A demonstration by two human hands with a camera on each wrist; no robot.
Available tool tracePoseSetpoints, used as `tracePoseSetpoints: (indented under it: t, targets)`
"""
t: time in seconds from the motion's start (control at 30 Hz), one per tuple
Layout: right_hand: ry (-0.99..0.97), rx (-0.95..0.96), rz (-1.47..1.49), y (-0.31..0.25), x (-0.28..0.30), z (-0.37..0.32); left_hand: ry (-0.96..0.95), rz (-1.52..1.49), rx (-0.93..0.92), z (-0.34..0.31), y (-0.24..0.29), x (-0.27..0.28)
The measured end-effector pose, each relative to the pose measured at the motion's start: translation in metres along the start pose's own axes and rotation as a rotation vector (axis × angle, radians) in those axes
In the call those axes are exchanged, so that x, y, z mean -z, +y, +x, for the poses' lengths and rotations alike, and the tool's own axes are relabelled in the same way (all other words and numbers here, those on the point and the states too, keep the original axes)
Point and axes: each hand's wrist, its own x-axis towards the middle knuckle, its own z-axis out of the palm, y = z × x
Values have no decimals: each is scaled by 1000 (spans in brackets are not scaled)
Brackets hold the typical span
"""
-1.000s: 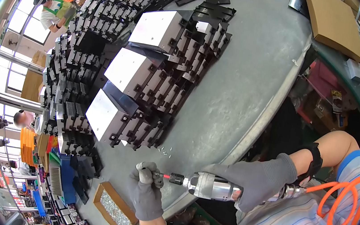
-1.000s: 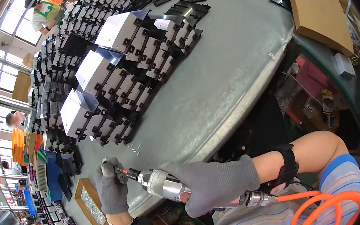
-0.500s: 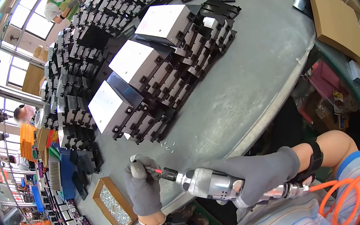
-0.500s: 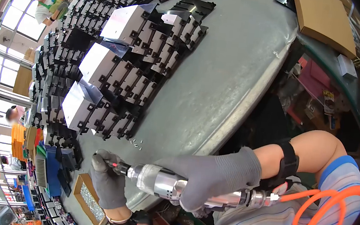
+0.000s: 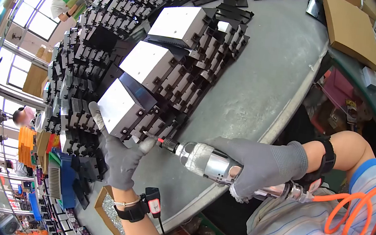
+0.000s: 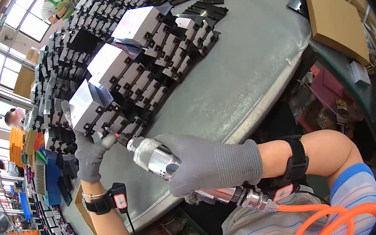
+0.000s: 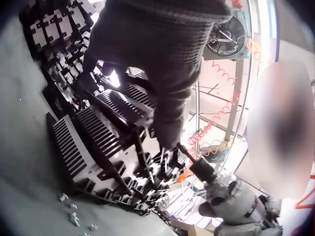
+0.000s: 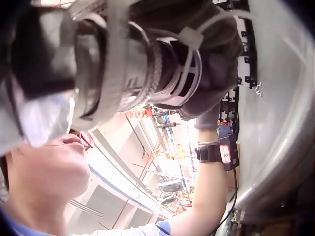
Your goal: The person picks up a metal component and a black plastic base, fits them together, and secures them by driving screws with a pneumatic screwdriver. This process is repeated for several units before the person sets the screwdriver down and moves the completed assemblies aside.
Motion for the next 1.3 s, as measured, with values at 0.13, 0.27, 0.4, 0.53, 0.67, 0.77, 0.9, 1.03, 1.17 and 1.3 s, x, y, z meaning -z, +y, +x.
tracePoseSetpoints:
  t: [0.13, 0.27, 0.4, 0.53, 0.67, 0.77, 0.9, 1.03, 1.17, 1.3]
  targets:
    - [29, -5, 5, -2, -4, -1, -14, -223, -14, -1, 5, -4]
    - [20, -154, 65, -9, -4, -1, -19, -204, 18, -2, 0, -10]
    - [32, -12, -50, -7, -7, 0, 28, -233, 8, -4, -7, -12]
    - [69, -5, -51, -8, -8, -2, 74, -238, -44, -4, -8, -16]
    - [40, -11, -88, -6, -6, -2, 88, -262, -41, -6, 3, -16]
    - [44, -3, -81, -6, -7, -3, 105, -206, 23, -7, 0, -15]
    - [47, 11, -1, -4, -8, -3, 136, -108, 45, -4, -2, -19]
    - [53, -48, 111, -8, -12, -4, 151, -179, 7, -4, -1, -23]
    - [52, -86, 178, -12, -14, -3, 174, -128, -8, -4, -5, -22]
    - [39, -112, 222, -18, -14, -4, 114, -159, -17, -4, -2, -21]
